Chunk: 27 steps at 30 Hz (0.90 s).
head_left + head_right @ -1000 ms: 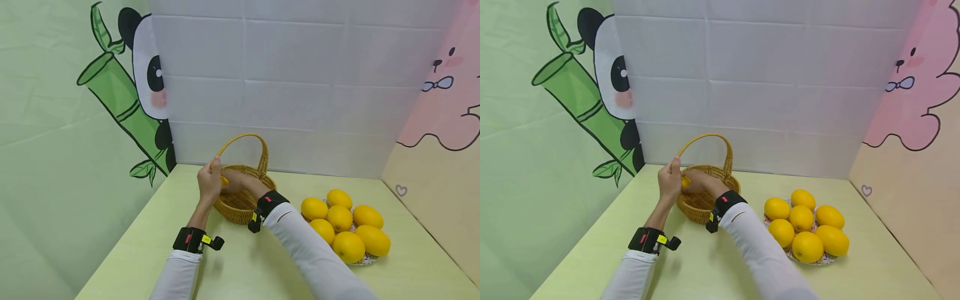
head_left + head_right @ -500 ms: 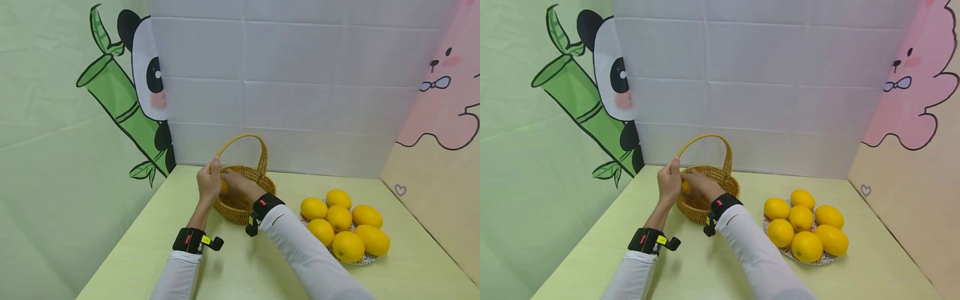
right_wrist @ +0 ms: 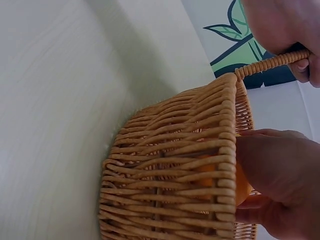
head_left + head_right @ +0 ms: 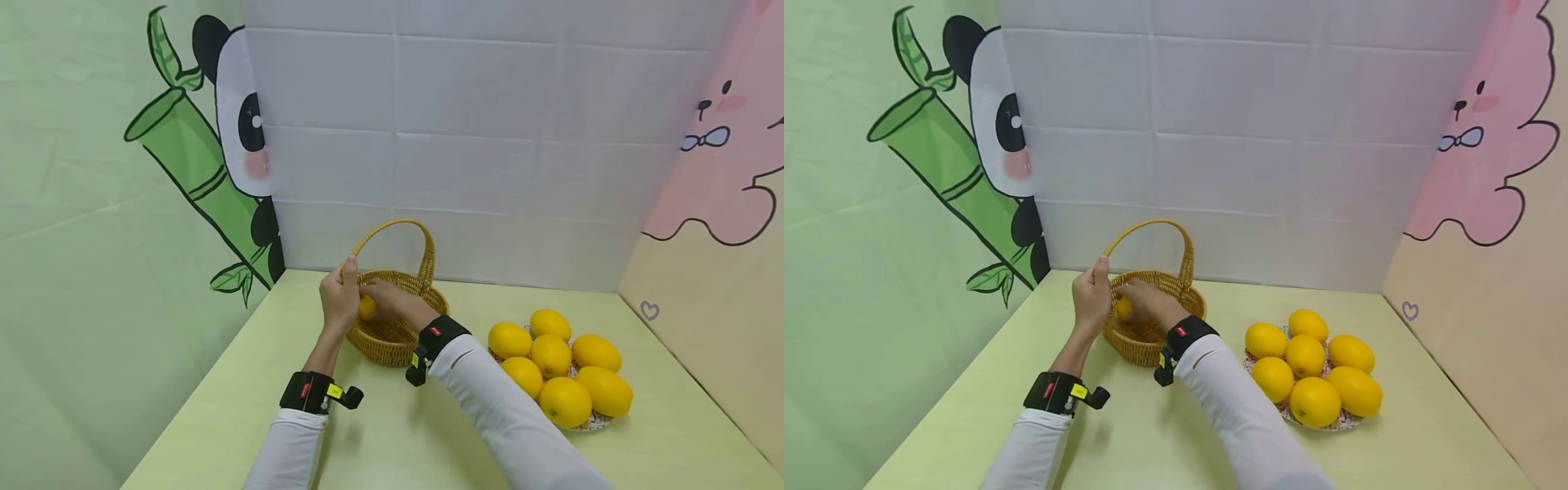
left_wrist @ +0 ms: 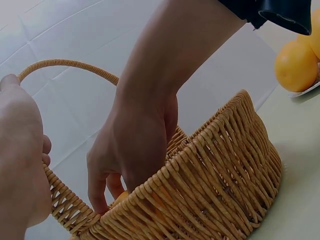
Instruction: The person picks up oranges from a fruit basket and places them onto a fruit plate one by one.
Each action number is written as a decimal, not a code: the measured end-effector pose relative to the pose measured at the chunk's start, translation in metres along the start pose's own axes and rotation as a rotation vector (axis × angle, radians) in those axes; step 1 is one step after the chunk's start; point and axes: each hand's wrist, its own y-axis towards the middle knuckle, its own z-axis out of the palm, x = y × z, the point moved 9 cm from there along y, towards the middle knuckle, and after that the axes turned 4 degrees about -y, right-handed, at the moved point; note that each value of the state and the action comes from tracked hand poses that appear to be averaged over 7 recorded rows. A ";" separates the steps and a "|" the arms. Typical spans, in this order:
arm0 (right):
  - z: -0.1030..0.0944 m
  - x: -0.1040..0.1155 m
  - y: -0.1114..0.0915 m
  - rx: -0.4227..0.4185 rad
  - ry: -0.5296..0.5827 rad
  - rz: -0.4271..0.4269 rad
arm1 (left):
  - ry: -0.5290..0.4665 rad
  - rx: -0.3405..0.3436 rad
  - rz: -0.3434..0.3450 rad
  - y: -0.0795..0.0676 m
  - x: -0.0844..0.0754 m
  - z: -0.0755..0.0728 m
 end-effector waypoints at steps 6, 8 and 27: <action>-0.002 0.001 -0.005 0.005 0.000 -0.031 | -0.002 0.022 -0.023 -0.001 0.000 0.001; -0.001 -0.001 -0.008 0.008 0.012 -0.029 | 0.007 0.027 -0.026 -0.002 -0.001 0.000; -0.035 -0.011 -0.069 -0.129 0.151 -0.023 | 0.026 0.023 -0.013 -0.002 0.001 -0.014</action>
